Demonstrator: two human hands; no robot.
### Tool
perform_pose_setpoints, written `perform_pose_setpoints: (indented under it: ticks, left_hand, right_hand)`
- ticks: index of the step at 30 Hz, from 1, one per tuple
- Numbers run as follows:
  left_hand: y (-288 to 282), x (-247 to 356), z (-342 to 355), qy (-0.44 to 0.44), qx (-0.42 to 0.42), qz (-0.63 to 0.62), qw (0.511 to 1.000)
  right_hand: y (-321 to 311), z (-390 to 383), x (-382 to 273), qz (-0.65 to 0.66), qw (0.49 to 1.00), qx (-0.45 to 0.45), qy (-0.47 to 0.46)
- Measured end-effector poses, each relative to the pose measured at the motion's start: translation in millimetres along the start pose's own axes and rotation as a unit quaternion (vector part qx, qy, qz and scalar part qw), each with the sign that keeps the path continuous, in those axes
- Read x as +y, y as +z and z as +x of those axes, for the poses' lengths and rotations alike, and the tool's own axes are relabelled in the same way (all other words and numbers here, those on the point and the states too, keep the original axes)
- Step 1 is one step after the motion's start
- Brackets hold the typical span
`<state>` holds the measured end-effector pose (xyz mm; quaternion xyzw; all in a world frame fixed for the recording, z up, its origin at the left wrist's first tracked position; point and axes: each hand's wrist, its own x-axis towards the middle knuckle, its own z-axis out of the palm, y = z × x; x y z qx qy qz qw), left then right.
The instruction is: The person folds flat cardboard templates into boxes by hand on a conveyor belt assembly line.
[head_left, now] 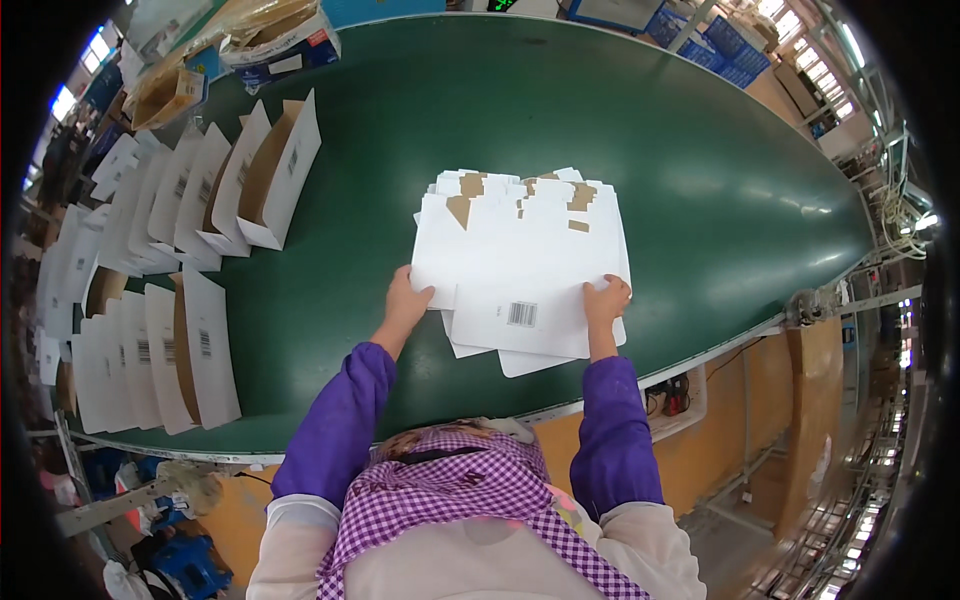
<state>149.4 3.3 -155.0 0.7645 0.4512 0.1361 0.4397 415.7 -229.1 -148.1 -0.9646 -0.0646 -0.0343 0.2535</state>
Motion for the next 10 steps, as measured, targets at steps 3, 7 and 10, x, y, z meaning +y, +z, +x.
perform_pose_setpoints:
  ticks: [3,7,10]
  left_hand:
    - [-16.8,4.4,-3.1,-0.061,0.037,-0.017,0.997]
    - [-42.9,10.5,-16.4,-0.071,-0.069,-0.327,0.94]
    - [-65.1,6.6,-35.1,-0.033,-0.119,-0.4,0.908]
  right_hand:
    - [-0.4,-8.8,4.3,0.006,0.999,-0.035,0.039]
    - [7.9,-9.0,32.6,0.165,0.983,-0.072,0.039]
    - [0.9,-19.3,21.5,0.369,0.909,-0.174,0.088]
